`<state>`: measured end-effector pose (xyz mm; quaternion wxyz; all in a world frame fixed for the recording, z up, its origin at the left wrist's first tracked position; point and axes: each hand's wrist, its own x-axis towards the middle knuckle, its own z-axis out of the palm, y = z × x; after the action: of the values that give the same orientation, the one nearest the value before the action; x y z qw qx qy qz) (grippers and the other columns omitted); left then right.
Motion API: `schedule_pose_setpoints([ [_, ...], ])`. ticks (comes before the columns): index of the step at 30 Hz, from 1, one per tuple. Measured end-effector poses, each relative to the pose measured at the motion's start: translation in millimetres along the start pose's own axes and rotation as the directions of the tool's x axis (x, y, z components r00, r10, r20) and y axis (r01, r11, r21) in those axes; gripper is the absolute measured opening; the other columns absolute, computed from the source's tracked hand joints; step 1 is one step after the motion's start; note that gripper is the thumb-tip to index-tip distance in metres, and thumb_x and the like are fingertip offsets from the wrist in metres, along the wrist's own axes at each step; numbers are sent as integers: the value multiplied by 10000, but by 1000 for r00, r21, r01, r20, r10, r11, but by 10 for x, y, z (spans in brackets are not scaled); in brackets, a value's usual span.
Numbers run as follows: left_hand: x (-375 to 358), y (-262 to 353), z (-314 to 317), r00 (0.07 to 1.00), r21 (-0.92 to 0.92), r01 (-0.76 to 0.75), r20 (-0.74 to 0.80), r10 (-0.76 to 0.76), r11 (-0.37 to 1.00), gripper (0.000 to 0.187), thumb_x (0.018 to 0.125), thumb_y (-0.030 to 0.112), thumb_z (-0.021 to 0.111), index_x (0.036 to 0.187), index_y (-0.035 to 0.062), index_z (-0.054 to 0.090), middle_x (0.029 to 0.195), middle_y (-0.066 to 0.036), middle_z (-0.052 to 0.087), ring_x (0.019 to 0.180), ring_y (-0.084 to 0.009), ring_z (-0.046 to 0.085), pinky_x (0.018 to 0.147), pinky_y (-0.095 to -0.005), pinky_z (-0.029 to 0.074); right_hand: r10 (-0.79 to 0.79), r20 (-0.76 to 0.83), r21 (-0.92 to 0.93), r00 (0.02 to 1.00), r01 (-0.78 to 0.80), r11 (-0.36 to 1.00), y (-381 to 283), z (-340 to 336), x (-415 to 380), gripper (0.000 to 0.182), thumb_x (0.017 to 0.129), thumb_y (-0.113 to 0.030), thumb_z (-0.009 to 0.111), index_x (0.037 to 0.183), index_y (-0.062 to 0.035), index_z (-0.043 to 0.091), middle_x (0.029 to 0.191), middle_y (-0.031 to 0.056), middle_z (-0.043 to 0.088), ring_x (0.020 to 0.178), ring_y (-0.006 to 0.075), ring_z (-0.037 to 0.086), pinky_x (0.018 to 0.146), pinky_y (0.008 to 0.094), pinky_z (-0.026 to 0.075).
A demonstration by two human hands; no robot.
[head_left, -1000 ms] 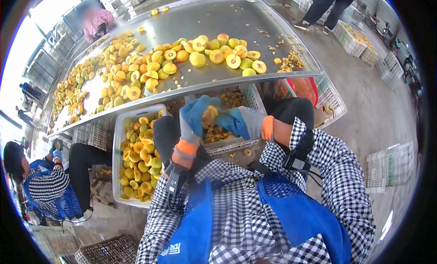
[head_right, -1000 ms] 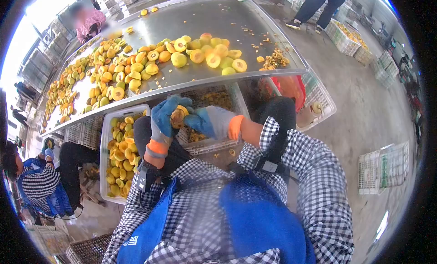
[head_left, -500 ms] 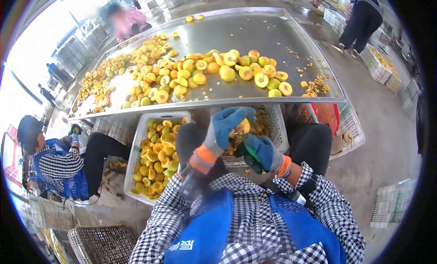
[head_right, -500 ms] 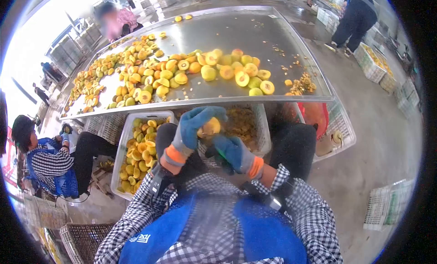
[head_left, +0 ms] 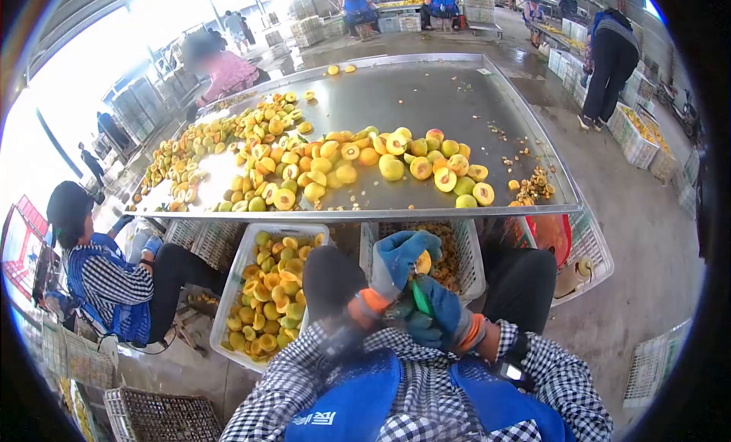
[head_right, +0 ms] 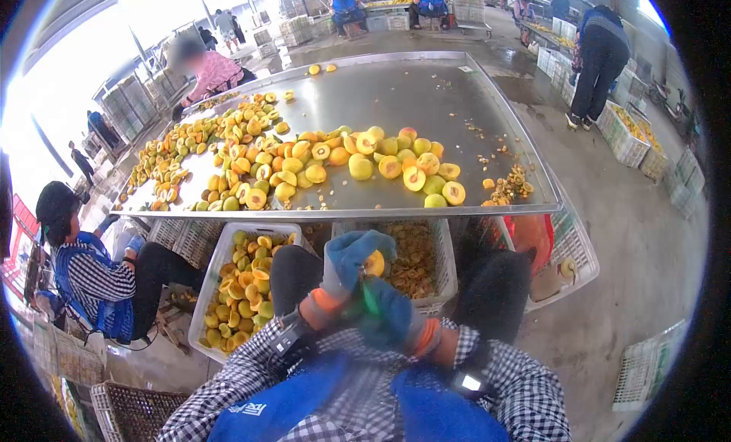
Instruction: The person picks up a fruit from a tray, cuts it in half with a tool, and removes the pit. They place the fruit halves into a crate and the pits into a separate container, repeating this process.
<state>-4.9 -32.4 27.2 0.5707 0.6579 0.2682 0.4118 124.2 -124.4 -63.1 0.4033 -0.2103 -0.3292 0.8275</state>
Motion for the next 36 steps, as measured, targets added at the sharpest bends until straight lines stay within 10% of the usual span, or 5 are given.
schedule_pose_setpoints([
  [14, 295, -813, -910, 929, 10, 59, -366, -51, 998, 195, 867, 161, 630, 980, 8, 671, 865, -78, 679, 723, -180, 646, 675, -308, 528, 61, 359, 621, 931, -287, 729, -325, -33, 584, 549, 957, -563, 457, 974, -49, 651, 585, -9, 497, 370, 98, 386, 351, 239, 358],
  [18, 30, -466, -2113, 904, 890, 216, -338, 261, 402, 263, 787, 160, 687, 998, 4, 673, 853, -126, 689, 708, -250, 651, 677, -359, 512, 69, -259, -214, 963, -127, 969, -425, -470, 483, 500, 948, -512, 495, 1040, -48, 657, 762, 93, 633, 573, 218, 575, 519, 313, 474],
  [20, 198, -249, -2140, 804, 818, 576, -562, -194, 16, 349, 806, 219, 678, 1077, 0, 669, 942, -198, 692, 793, -344, 662, 752, -417, 516, -458, -291, -952, 840, -207, 224, -157, -816, 557, 458, 926, -494, 539, 1059, -74, 663, 866, 149, 680, 704, 311, 643, 662, 380, 533],
  [31, 2554, -1058, -923, 945, 994, -85, 58, -321, -71, 581, 779, 292, 730, 1314, 158, 549, 1195, -227, 621, 1054, -397, 626, 908, -465, 502, -442, -375, -891, 815, -186, 414, -373, -517, 452, 378, 840, -355, 715, 1065, -56, 661, 880, 166, 692, 797, 366, 668, 687, 409, 508],
  [36, 2080, -829, -1484, 848, 283, 424, 209, -487, 860, 527, 845, 334, 606, 1275, 33, 556, 1110, -252, 656, 938, -401, 668, 753, -414, 558, -451, -410, -848, 793, -148, 509, -562, -523, 347, 316, 872, -295, 694, 1078, -58, 657, 891, 186, 682, 786, 388, 656, 656, 407, 509],
])
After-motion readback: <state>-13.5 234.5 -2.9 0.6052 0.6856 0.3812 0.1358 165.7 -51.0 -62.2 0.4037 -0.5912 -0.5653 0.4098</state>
